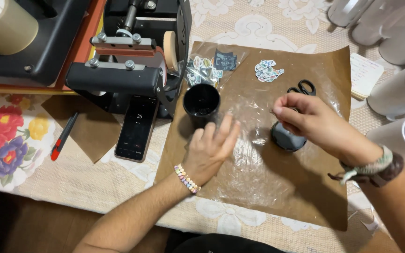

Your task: Sorting stickers, placing them into small plastic bags, and assembling keychains by attaching small charms to metal rings.

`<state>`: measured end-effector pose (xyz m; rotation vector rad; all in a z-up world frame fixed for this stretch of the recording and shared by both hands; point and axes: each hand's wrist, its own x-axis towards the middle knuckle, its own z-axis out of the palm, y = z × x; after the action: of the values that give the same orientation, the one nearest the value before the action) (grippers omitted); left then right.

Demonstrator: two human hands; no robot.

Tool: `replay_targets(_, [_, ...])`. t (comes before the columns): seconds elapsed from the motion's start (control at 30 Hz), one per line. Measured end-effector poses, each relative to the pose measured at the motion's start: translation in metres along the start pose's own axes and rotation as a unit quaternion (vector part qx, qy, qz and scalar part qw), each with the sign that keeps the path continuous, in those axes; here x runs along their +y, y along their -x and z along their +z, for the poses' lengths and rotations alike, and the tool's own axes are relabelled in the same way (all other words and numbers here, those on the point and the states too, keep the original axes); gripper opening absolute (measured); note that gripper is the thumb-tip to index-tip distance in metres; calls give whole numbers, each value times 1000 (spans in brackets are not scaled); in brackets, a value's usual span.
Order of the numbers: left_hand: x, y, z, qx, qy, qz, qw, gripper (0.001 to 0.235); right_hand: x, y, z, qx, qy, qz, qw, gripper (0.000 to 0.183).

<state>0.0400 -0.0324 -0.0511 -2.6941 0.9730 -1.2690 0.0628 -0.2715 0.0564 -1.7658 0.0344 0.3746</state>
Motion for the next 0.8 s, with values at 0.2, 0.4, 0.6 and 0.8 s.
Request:
replay_targets(0.2, [2,-12,0,-152,-165,1,974,33,63,12,48,-3,373,-123,919,15])
replay_targets(0.4, [12,-35,-33,-220,7,-52,974,42,85,12,52,80,546,-264,791,17])
replay_targets(0.6, [27,-36,-48,-110,317,-66,940,49,119,21,40,123,474,-273,828,21])
replay_targets(0.8, [37,-29,-18,-48,597,-273,753,16,93,39,45,179,362,-259,877,21])
